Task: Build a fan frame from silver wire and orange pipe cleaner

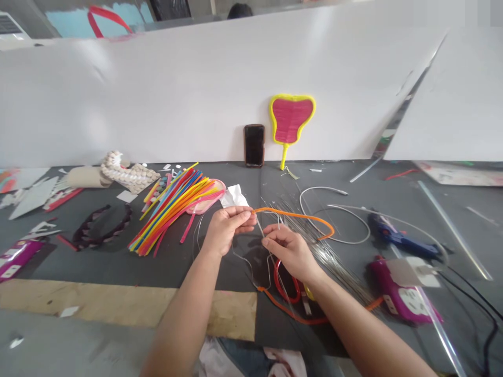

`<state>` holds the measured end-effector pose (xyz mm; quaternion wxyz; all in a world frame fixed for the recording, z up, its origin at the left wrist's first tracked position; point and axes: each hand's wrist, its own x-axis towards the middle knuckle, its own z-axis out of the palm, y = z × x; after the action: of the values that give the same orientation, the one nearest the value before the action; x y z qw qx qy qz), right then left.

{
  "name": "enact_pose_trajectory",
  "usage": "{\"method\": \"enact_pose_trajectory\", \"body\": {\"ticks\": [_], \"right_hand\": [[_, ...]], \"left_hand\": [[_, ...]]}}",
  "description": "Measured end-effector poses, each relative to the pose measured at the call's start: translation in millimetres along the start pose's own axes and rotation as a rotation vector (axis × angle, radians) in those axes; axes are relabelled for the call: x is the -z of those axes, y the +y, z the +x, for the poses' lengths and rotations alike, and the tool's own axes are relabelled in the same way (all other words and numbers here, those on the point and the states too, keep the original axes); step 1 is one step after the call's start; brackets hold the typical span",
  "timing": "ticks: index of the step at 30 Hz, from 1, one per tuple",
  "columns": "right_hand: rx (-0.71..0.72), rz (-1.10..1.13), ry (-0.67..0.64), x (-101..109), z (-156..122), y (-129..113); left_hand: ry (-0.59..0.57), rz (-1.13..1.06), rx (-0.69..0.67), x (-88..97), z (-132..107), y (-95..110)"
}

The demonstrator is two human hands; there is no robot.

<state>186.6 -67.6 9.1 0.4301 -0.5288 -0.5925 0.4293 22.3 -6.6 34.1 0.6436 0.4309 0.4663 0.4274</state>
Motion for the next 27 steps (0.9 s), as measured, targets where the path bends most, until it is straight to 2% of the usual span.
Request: {"method": "enact_pose_trajectory", "body": {"ticks": [27], "right_hand": [[0.036, -0.112, -0.030, -7.5, -3.4, -2.2]], "left_hand": [[-0.033, -0.010, 0.001, -0.7, -2.1, 1.5]]}}
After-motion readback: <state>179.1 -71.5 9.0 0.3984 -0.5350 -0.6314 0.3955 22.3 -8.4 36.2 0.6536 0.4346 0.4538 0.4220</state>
